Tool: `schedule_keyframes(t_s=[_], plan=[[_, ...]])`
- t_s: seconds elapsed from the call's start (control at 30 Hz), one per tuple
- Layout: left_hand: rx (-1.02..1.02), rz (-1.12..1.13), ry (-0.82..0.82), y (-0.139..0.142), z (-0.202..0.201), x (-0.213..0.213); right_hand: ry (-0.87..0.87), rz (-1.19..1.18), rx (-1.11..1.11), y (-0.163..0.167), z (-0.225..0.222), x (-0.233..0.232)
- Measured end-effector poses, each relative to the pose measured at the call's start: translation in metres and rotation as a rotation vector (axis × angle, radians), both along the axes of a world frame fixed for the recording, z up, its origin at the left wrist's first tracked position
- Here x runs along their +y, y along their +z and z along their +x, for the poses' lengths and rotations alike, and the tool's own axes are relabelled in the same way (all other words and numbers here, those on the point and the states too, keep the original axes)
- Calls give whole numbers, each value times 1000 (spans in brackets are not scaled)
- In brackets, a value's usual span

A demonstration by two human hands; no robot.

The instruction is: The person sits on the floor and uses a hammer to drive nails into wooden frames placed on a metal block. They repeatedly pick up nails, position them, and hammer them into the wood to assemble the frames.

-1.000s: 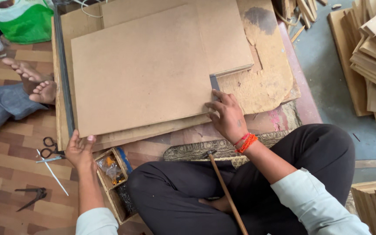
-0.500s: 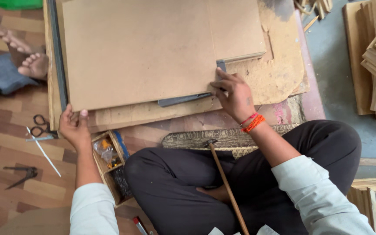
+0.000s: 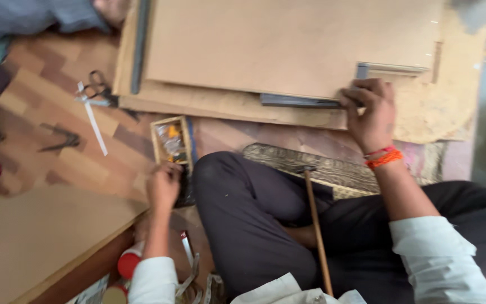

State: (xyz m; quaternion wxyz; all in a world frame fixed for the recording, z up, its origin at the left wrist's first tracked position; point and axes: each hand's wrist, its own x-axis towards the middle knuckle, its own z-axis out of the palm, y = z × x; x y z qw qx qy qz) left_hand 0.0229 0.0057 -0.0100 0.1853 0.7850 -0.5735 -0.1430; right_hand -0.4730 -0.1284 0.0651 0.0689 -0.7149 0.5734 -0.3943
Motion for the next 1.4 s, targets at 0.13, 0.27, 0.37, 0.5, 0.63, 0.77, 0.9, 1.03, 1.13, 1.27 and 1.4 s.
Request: schedule_keyframes(t_s=[0.13,0.27,0.37,0.5,0.63,0.77,0.9,1.03,1.13,1.27,1.4], plan=[[-76,71,-126,-7,-7,39,17,-24,59,-4,2,-1],[-15,65,-80,-9,-8,39,38,-42,139,-2,6,3],[39,-52,-96,-9,-5,41,29,-101,234,1,9,7],[37,-64,-104,-9,-5,51,19,-72,118,6,11,8],[98,-170,-142,-8,-10,57,1,-97,96,13,11,10],[78,35,16,-4,-12,48,-39,-79,148,15,10,12],[410,-203,-46,16,-18,11,-46,-73,138,16,6,10],[696,-359,-218,52,-81,-57,-43,-58,163,19,2,10],[707,-348,-463,78,-178,-118,-57,-36,192,21,3,13],[479,-487,-731,91,-301,-178,-56,26,211,21,3,13],[495,-418,-660,88,-332,-183,-49,84,382,30,4,34]])
